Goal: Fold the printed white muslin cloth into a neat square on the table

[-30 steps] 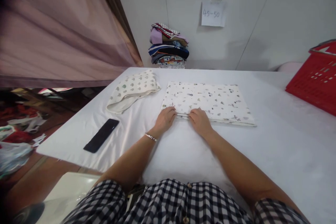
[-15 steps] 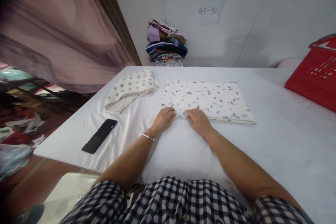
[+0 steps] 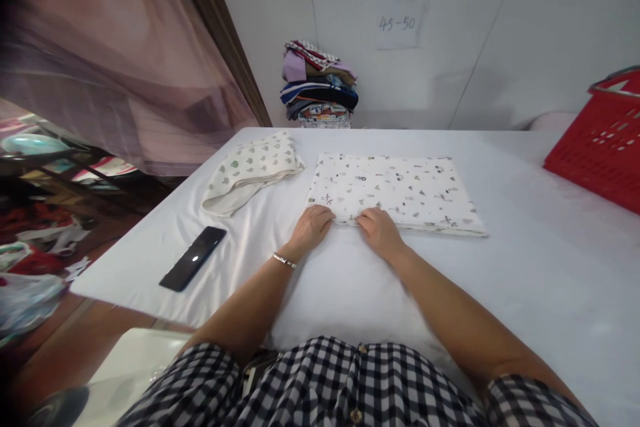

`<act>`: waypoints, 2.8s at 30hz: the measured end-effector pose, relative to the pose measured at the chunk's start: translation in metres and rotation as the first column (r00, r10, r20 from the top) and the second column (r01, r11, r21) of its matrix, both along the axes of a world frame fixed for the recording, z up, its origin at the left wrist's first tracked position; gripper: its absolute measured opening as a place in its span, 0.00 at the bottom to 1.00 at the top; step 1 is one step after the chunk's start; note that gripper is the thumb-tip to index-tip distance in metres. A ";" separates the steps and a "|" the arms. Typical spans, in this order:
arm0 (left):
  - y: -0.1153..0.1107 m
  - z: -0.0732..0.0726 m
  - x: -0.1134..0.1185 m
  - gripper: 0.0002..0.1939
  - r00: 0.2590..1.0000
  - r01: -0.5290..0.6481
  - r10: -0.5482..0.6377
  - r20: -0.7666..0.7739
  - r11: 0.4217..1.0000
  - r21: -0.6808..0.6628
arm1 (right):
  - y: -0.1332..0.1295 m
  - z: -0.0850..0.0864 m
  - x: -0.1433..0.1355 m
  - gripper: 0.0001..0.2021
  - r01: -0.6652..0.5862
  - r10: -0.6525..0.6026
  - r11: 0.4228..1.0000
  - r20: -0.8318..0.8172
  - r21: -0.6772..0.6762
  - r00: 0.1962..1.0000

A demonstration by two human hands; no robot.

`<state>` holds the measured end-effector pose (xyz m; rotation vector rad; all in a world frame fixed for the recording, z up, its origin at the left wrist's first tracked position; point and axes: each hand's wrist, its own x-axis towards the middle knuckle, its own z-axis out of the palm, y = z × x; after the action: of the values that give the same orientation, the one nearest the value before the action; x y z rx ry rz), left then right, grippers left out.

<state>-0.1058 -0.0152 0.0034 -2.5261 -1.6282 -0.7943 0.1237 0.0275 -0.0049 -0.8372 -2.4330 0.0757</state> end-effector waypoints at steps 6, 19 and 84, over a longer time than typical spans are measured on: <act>-0.001 0.005 -0.006 0.05 0.997 -0.078 0.078 0.011 0.997 -0.027 | 0.000 -0.001 0.001 0.14 -0.008 0.008 1.000 0.025 -0.005 1.000; -0.003 0.010 -0.014 0.08 0.796 -0.518 0.555 0.240 0.831 -0.205 | 0.001 -0.007 0.000 0.16 0.005 -0.002 0.999 0.072 -0.040 0.997; 0.181 0.025 -0.030 0.31 0.718 -0.649 0.695 -0.032 0.652 -0.392 | 0.219 0.026 0.177 0.24 0.795 -0.753 0.454 0.303 -0.404 0.584</act>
<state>-0.1362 0.1657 0.0281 -1.7544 -2.7307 -0.5777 0.3007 0.2463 0.0213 -2.1789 -1.8403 0.3448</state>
